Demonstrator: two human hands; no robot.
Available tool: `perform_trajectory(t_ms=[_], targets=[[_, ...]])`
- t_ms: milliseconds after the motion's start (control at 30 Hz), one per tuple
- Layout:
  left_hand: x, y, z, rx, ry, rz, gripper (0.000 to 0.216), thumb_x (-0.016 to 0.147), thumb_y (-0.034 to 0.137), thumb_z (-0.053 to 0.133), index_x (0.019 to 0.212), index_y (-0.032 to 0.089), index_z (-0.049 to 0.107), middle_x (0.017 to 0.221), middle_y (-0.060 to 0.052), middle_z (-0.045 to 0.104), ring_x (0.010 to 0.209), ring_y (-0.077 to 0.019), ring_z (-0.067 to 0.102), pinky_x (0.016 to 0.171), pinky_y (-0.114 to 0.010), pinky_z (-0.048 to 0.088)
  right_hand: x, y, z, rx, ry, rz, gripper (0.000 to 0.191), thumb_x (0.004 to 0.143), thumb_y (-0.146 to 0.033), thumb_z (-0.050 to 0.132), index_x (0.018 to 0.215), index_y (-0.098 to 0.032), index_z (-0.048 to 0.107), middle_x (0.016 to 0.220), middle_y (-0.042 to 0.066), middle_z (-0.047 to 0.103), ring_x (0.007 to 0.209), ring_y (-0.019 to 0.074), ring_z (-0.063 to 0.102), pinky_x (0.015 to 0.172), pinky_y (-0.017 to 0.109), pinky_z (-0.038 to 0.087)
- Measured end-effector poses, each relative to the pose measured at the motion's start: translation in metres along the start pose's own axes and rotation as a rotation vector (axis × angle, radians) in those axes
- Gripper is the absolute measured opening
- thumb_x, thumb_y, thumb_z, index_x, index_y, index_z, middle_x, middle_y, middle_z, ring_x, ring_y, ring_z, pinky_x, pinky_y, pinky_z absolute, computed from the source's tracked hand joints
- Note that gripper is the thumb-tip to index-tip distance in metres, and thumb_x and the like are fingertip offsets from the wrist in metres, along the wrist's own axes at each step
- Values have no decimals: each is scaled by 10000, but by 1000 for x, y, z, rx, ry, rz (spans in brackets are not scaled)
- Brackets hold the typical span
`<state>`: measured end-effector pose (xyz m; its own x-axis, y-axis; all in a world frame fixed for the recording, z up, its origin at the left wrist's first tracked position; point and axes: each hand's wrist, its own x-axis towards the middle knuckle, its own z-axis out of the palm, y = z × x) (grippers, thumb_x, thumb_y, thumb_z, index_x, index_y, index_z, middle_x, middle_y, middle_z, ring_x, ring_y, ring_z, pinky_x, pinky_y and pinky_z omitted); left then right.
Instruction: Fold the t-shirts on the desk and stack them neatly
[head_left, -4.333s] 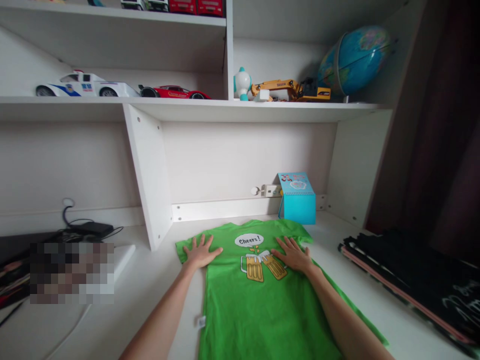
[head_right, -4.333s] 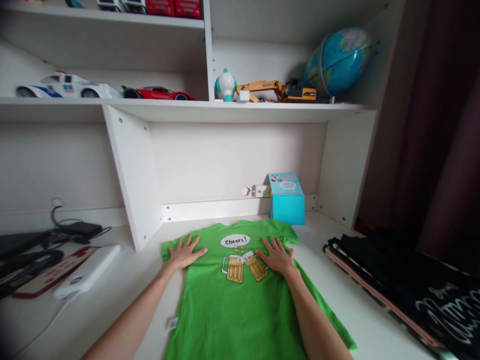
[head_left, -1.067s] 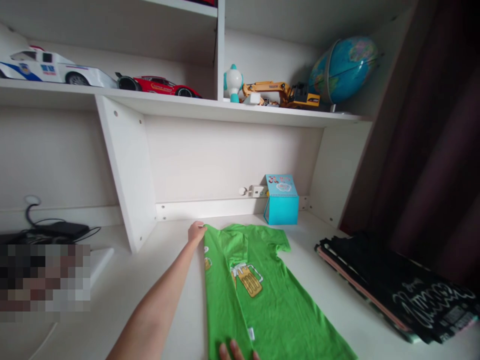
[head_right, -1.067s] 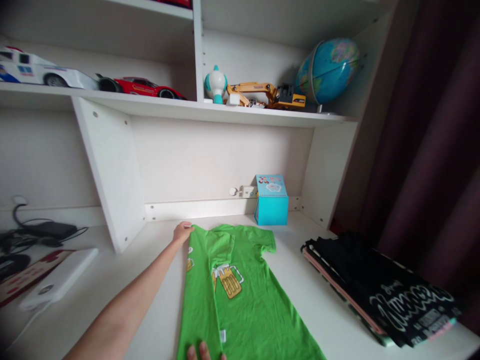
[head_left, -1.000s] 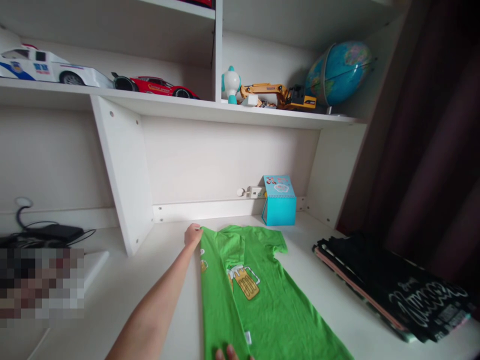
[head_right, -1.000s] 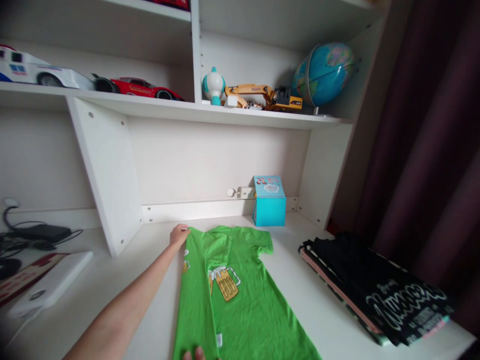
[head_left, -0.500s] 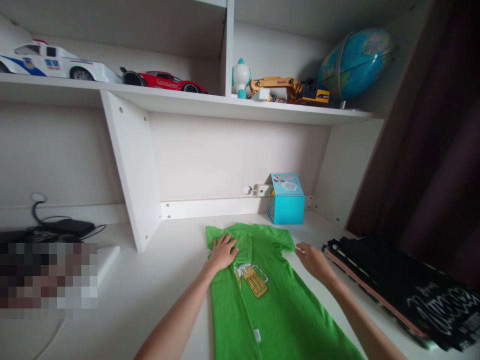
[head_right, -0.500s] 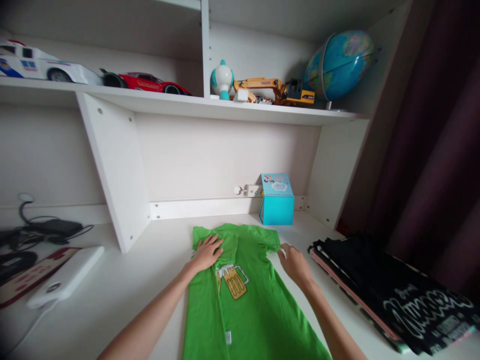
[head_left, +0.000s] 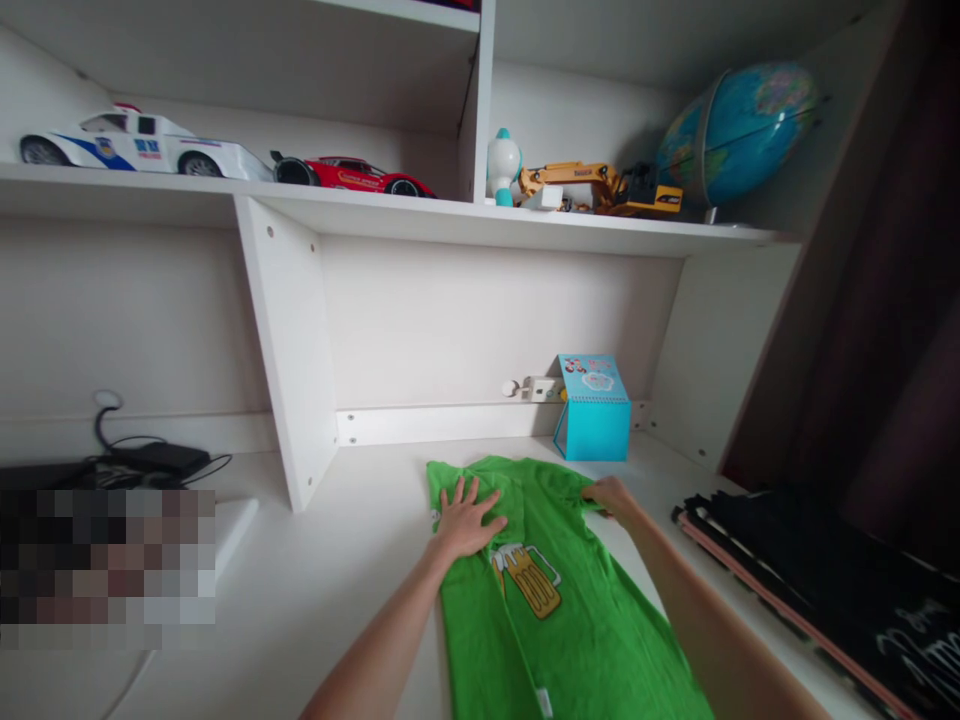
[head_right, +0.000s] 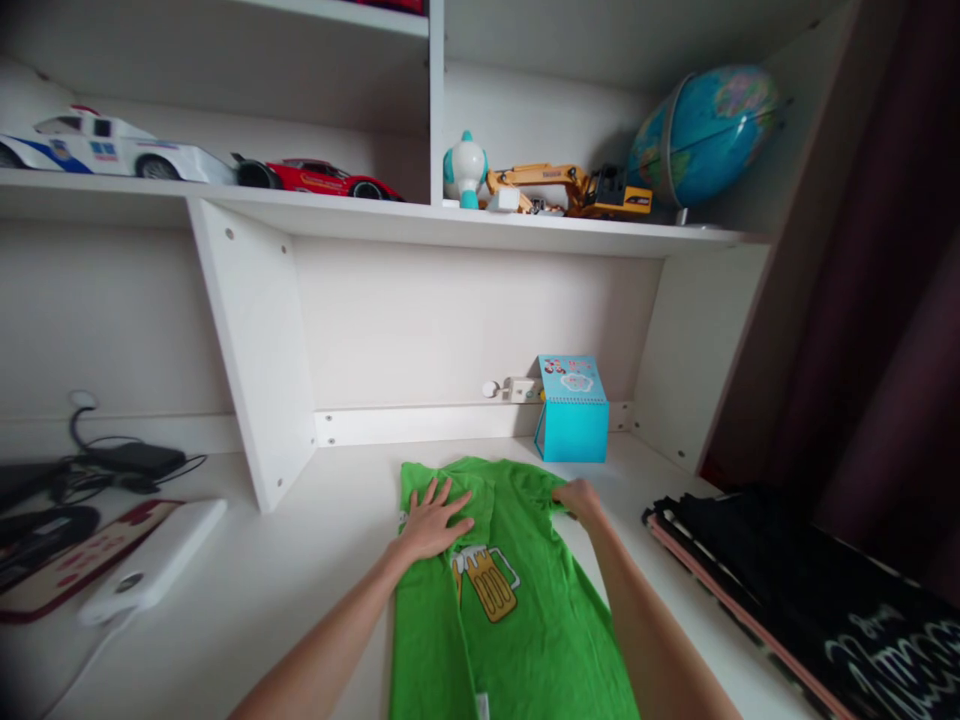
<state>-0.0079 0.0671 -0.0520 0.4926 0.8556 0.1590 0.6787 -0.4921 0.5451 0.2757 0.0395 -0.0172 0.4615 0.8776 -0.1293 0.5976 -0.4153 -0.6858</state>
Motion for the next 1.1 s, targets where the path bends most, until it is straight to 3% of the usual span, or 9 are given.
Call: perform_trajectory(t_ms=[167,267,367,467,567,733,833,967,1100], targets=[[0,-1,2,-118,50,-8,502,767,602,443,1227,403,468,1432,-8,281,1342,-295,83,1015,-572,-82,-5,-28,-11,55,94,-198,251,854,-294,517,1050,-138,530,1000,43,577,827,142,575,703,321,496],[2,-3,1,-275,212,-67,474,823,509,415,1262,332,448,1399,-28,359,1327,-246,194,1074,-470,21,-33,-58,3,40,136,-444,259,820,-147,489,1076,-123,516,1040,75,581,946,180,551,831,337,434],[4,-8,-1,-426,420,-128,454,871,415,352,1265,207,444,1352,-86,422,1269,-216,329,1065,-357,189,-79,-84,28,8,2,-708,409,750,-121,517,1154,-180,500,1114,61,588,1032,185,533,907,301,382],[4,-12,-4,-524,489,-192,441,894,381,304,1260,164,422,1221,-119,541,1176,-223,444,1009,-354,287,-123,-85,36,-59,-206,-900,658,675,-229,642,1287,-266,402,1348,40,425,1210,198,407,964,291,353],[4,-13,-6,-554,463,-225,424,882,386,349,1239,173,432,1009,-103,637,1047,-231,537,941,-349,353,-147,-45,17,-200,-259,-885,610,770,-370,548,1333,-245,351,1385,65,371,1256,200,351,1009,342,318],[7,-11,-3,-326,414,-172,378,771,332,536,1124,198,520,921,-67,626,996,-230,540,897,-336,381,-167,77,-17,-432,8,-634,516,749,-431,539,1221,-225,507,1249,79,531,1156,250,478,957,380,405],[12,-8,-3,-271,399,-182,310,671,298,634,958,188,591,890,-75,620,1036,-262,500,923,-355,349,-182,125,-16,-508,150,-638,374,731,-352,551,1078,-217,590,1091,94,627,1013,248,583,800,330,512],[24,-3,-10,-297,370,-252,188,526,234,724,609,198,559,784,-68,623,1092,-325,455,929,-411,321,-196,135,-10,-493,268,-697,213,776,-217,437,936,-247,574,876,48,643,762,159,642,519,195,506],[42,5,-20,-418,300,-295,261,476,134,719,457,192,465,575,-19,587,936,-297,561,812,-367,402,-202,124,-11,-420,305,-666,166,827,-258,391,901,-270,539,789,14,628,633,124,634,426,158,453]])
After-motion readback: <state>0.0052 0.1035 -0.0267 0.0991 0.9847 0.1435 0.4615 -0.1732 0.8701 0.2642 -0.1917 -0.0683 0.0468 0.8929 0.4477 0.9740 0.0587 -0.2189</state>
